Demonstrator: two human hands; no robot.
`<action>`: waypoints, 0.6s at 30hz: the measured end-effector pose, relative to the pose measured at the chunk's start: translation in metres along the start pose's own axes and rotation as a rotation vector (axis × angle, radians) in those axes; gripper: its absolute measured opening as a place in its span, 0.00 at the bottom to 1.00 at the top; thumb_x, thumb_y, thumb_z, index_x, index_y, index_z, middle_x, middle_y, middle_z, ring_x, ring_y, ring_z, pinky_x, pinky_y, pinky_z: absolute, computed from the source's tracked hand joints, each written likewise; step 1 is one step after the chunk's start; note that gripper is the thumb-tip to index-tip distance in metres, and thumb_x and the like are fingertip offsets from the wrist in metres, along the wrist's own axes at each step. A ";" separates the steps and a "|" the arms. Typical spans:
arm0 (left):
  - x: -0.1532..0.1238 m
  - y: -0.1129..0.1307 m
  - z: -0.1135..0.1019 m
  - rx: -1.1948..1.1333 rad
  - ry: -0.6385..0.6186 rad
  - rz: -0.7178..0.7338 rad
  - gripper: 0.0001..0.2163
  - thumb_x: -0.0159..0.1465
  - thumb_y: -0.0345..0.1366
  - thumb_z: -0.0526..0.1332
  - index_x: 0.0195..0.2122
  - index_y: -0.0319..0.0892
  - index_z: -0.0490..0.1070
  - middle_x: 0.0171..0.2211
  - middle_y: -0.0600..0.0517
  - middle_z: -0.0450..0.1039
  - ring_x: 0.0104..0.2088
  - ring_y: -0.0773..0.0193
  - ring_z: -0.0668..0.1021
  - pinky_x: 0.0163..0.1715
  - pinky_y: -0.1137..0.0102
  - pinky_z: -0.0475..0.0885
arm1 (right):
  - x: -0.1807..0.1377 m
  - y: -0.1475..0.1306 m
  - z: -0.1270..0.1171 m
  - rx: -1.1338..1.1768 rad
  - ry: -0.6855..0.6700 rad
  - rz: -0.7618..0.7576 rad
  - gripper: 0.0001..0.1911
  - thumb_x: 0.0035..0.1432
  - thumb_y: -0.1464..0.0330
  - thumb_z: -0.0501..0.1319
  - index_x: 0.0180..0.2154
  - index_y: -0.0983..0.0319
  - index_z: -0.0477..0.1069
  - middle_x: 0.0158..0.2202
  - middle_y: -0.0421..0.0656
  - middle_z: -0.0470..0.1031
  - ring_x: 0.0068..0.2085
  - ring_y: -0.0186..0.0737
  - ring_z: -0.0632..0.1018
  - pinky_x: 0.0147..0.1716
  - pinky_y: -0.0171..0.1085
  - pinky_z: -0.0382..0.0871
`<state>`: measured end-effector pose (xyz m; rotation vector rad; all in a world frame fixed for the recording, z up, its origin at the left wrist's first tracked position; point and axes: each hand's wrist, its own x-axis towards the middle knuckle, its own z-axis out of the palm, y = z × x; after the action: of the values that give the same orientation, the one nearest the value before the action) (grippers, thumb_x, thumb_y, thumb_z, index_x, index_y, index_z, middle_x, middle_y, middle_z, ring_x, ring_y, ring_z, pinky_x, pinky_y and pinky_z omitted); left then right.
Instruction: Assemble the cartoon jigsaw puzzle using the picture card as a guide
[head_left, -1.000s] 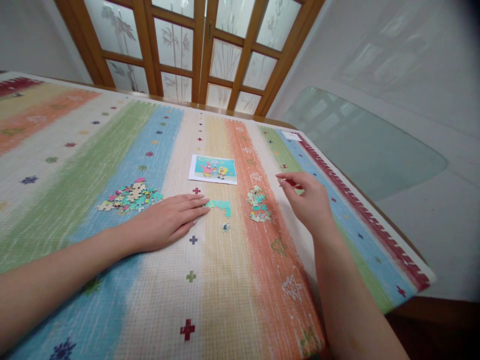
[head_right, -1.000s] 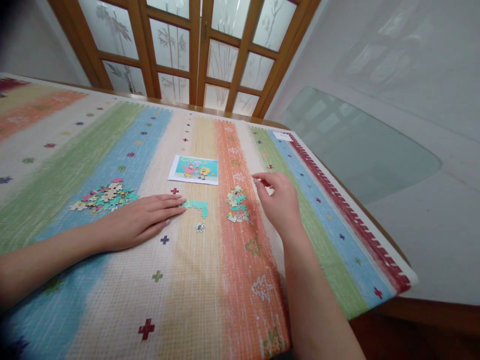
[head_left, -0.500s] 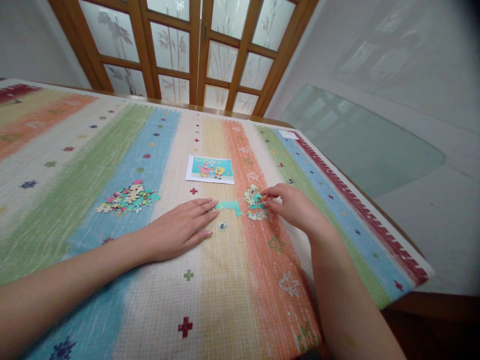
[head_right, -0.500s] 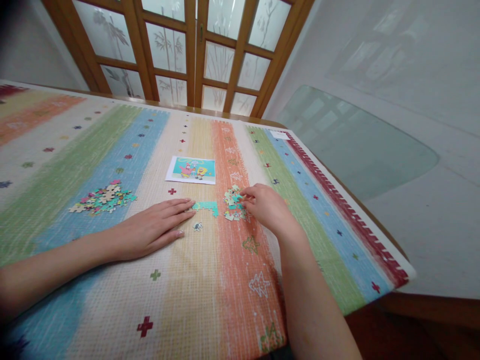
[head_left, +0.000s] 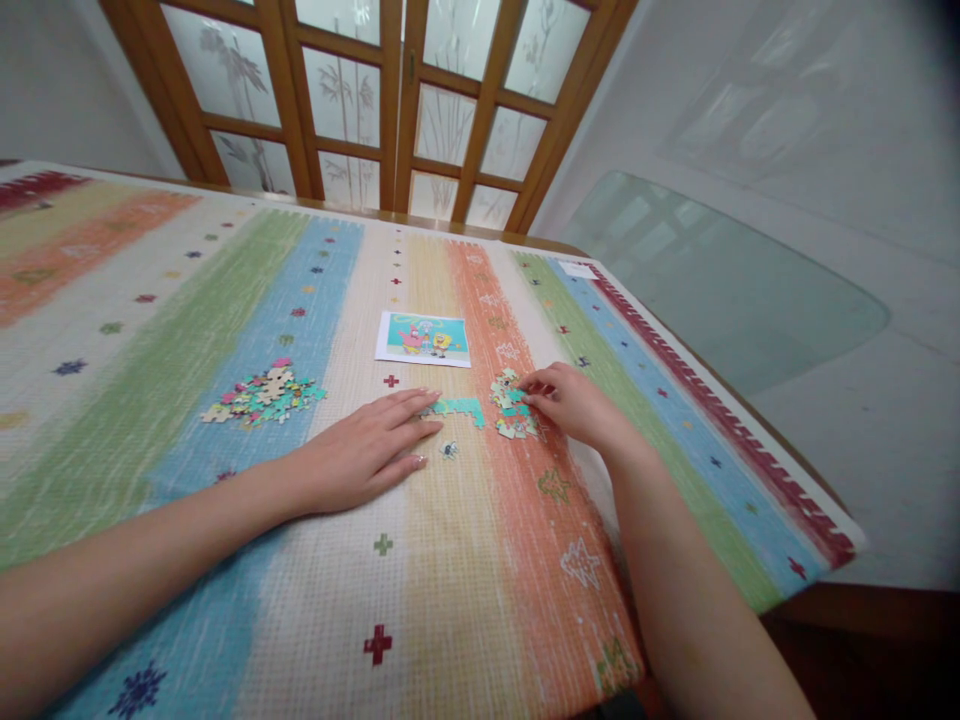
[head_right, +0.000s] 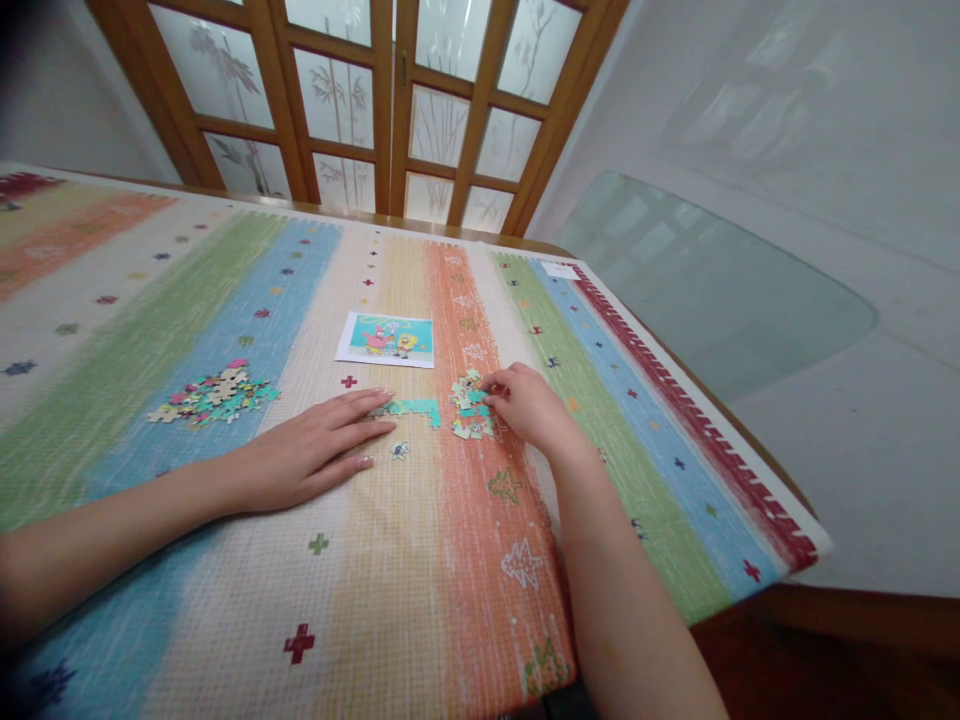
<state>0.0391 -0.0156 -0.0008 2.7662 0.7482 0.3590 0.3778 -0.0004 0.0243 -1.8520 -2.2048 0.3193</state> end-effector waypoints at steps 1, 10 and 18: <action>0.000 0.000 -0.001 -0.008 0.009 -0.001 0.20 0.75 0.44 0.51 0.65 0.46 0.64 0.72 0.46 0.51 0.71 0.55 0.57 0.70 0.55 0.54 | 0.001 0.001 -0.001 0.012 -0.011 0.011 0.11 0.58 0.76 0.63 0.41 0.60 0.81 0.39 0.47 0.76 0.37 0.40 0.77 0.40 0.39 0.71; -0.008 -0.021 -0.012 0.020 0.157 -0.013 0.18 0.75 0.38 0.52 0.64 0.45 0.63 0.69 0.44 0.58 0.68 0.54 0.62 0.67 0.53 0.59 | 0.004 0.009 0.001 0.156 0.000 0.141 0.03 0.53 0.70 0.67 0.32 0.62 0.76 0.31 0.43 0.78 0.31 0.38 0.76 0.31 0.36 0.68; -0.011 -0.041 -0.013 0.075 0.133 -0.068 0.18 0.72 0.45 0.56 0.61 0.46 0.66 0.65 0.45 0.65 0.66 0.52 0.64 0.66 0.53 0.59 | 0.005 0.014 0.003 0.359 0.001 0.254 0.07 0.50 0.66 0.69 0.30 0.60 0.74 0.27 0.41 0.78 0.28 0.38 0.76 0.28 0.36 0.67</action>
<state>0.0074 0.0153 -0.0028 2.7994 0.9034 0.5155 0.3888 0.0068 0.0170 -1.9167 -1.7651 0.7099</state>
